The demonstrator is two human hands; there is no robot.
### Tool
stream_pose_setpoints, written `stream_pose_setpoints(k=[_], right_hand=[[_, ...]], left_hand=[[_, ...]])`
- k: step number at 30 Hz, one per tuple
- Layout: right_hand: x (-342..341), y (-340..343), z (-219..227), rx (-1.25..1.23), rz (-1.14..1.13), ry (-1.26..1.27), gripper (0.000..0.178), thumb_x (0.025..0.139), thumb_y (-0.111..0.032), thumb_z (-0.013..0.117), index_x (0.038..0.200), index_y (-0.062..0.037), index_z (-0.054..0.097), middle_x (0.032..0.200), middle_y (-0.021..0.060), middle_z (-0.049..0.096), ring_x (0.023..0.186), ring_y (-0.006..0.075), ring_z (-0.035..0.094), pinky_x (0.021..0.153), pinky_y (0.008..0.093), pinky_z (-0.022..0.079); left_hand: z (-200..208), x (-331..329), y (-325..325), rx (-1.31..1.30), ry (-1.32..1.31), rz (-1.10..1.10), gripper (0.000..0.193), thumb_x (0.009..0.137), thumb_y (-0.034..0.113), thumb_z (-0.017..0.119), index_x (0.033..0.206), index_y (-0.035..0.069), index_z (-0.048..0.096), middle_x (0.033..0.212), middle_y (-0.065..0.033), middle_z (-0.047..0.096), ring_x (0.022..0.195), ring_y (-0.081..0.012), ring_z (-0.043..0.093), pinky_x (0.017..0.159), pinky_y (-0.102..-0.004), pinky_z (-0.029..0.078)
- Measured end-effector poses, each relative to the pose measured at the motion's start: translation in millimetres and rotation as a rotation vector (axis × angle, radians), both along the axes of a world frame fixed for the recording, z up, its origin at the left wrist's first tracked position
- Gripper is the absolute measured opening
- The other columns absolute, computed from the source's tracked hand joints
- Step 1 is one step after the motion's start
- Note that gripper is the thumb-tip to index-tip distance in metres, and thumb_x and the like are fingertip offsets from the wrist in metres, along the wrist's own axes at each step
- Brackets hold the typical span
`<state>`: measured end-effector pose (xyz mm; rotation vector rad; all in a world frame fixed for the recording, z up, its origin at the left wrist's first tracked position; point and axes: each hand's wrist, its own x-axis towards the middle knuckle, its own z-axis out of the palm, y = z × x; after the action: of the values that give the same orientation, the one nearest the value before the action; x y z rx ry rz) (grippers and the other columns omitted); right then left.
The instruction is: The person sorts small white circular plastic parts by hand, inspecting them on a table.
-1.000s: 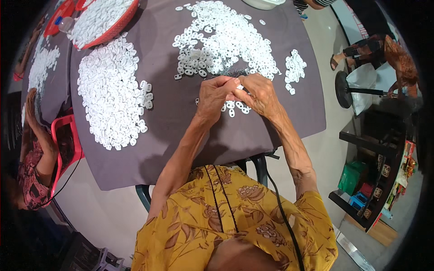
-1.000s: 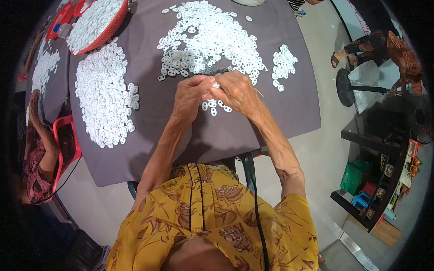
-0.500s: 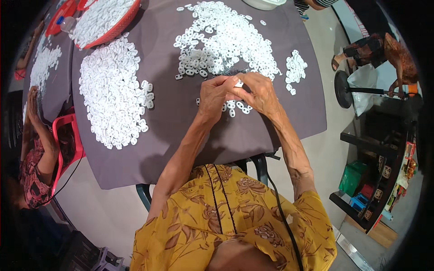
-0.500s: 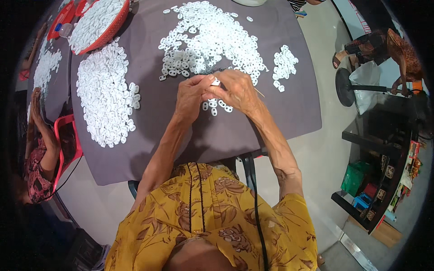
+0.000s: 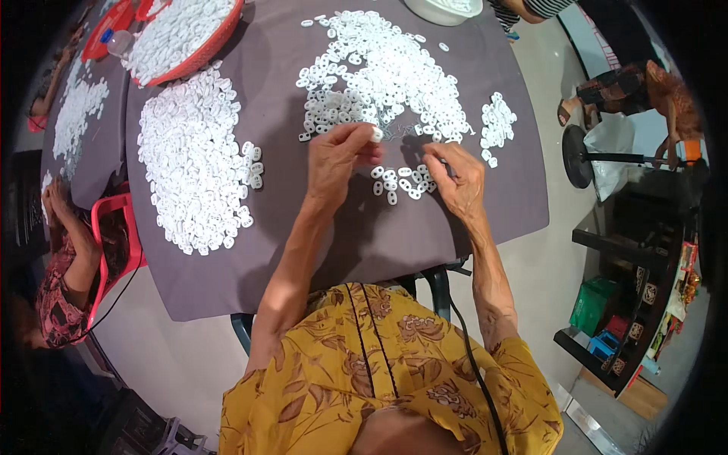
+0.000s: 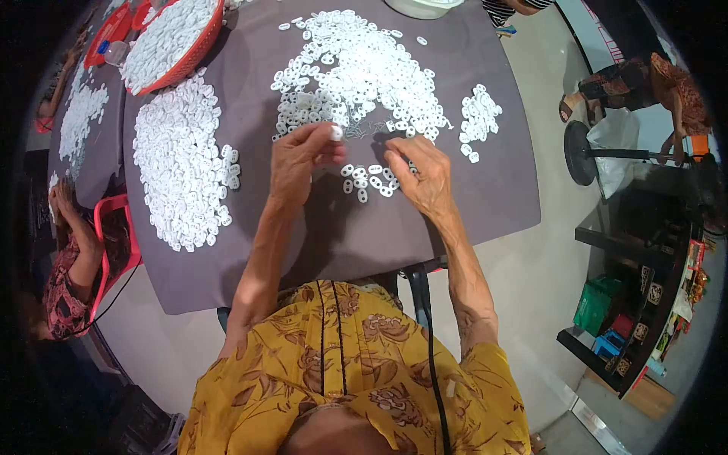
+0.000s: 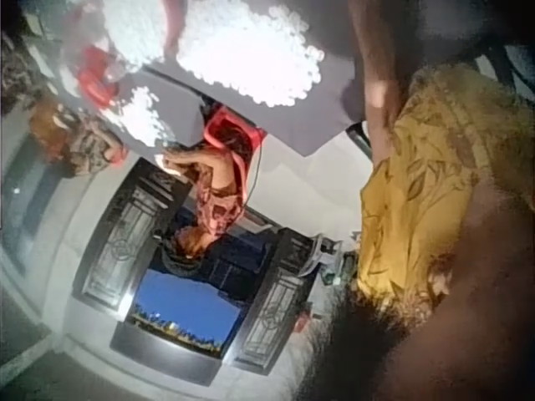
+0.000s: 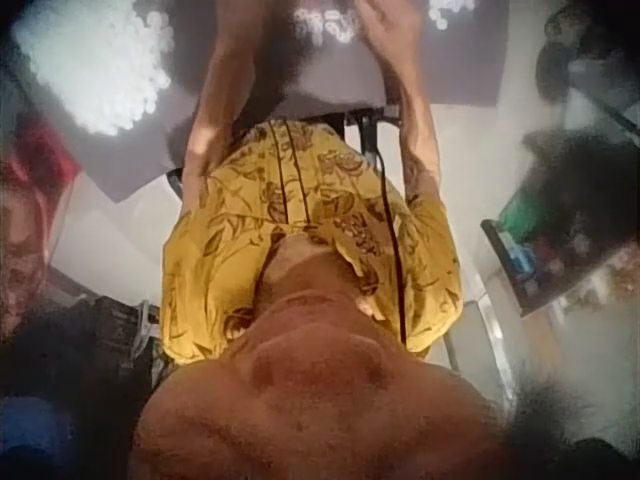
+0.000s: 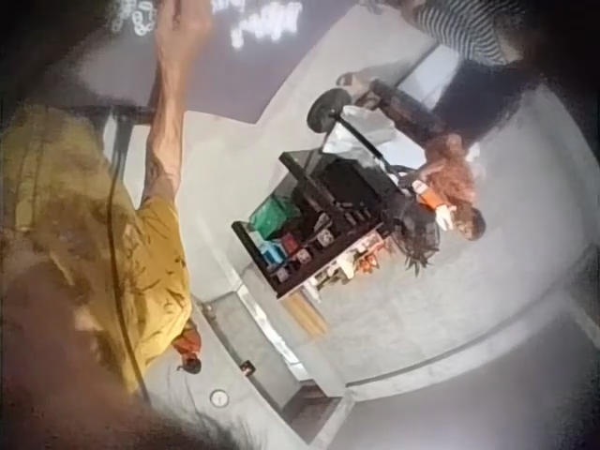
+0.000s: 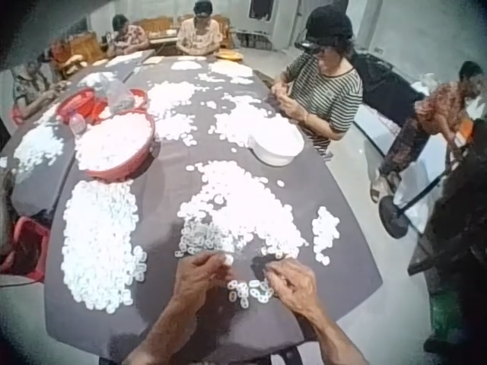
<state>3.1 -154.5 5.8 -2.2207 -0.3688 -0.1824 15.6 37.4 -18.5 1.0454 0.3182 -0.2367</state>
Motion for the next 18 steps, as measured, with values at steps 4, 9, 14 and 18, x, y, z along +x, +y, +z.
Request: stream_pose_setpoints(k=[4, 9, 14, 18], right_hand=[[2.1, 5.1, 13.6, 0.026, 0.054, -0.082, 0.011, 0.076, -0.004, 0.059, 0.085, 0.0023, 0.061, 0.077, 0.0109, 0.062, 0.068, 0.0183, 0.059, 0.061, 0.0267, 0.045], [6.5, 6.6, 18.3, 0.022, 0.055, -0.028, 0.011, 0.076, -0.003, 0.059, 0.085, 0.0019, 0.062, 0.076, 0.0104, 0.062, 0.068, 0.0171, 0.058, 0.060, 0.0262, 0.045], [2.3, 14.6, 15.2, 0.031, 0.083, 0.053, 0.010, 0.076, -0.003, 0.059, 0.085, 0.0019, 0.062, 0.074, 0.0100, 0.062, 0.067, 0.0172, 0.058, 0.060, 0.0264, 0.045], [-0.6, 16.4, 7.3, -0.019, 0.125, 0.024, 0.010, 0.076, -0.003, 0.059, 0.084, 0.0023, 0.061, 0.073, 0.0106, 0.061, 0.065, 0.0188, 0.058, 0.059, 0.0273, 0.044]], left_hand=[[13.5, -4.3, 46.2, 0.124, -0.099, 0.040, 0.021, 0.083, 0.014, 0.058, 0.095, -0.003, 0.062, 0.075, -0.0083, 0.062, 0.063, -0.0140, 0.060, 0.058, -0.0243, 0.051], [27.9, -25.9, 110.2, 0.613, -0.025, 0.190, 0.019, 0.082, 0.009, 0.058, 0.097, -0.003, 0.062, 0.076, -0.0062, 0.062, 0.062, -0.0110, 0.058, 0.059, -0.0211, 0.047], [14.0, -45.5, 146.8, 0.444, 0.048, 0.295, 0.022, 0.080, 0.003, 0.058, 0.101, -0.003, 0.060, 0.077, -0.0058, 0.061, 0.062, -0.0103, 0.057, 0.059, -0.0207, 0.047], [11.0, -49.2, 155.0, 0.463, 0.060, 0.373, 0.022, 0.079, 0.002, 0.059, 0.100, -0.004, 0.059, 0.073, -0.0055, 0.060, 0.062, -0.0098, 0.056, 0.058, -0.0205, 0.047]])
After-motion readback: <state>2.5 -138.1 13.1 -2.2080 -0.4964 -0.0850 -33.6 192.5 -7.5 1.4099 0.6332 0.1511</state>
